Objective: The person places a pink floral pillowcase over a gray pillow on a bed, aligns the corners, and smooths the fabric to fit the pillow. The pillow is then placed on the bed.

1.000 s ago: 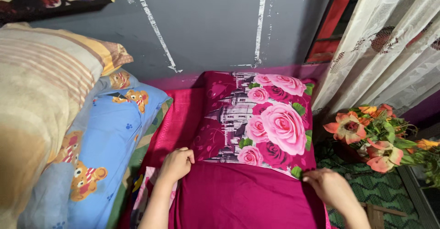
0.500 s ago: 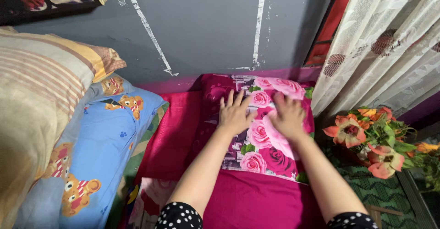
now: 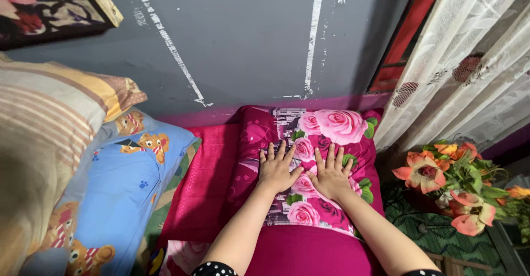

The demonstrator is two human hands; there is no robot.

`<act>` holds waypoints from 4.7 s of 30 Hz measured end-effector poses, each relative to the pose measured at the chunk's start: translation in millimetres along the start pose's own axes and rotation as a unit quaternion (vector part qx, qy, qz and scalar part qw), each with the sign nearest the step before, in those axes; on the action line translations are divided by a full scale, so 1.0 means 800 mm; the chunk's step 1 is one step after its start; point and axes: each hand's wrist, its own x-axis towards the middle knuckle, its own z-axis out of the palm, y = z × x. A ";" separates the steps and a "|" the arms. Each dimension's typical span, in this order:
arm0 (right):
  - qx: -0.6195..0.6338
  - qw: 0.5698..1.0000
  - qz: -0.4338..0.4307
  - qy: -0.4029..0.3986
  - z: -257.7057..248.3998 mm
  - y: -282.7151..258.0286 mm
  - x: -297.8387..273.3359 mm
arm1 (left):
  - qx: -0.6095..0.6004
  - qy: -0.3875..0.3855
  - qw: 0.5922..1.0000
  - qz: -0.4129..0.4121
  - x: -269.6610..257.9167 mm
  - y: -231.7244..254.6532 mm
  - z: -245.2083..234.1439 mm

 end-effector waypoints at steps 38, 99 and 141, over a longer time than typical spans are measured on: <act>0.131 0.987 -0.093 0.024 -0.004 0.059 -0.033 | -0.048 -0.009 0.997 0.065 -0.039 0.018 -0.025; 0.879 0.471 0.060 -0.044 -0.167 -0.081 -0.148 | -0.365 0.628 0.670 0.151 -0.308 0.019 -0.263; 0.426 0.848 0.271 0.162 0.016 0.149 -0.075 | -0.213 0.215 0.908 -0.291 -0.111 -0.336 0.015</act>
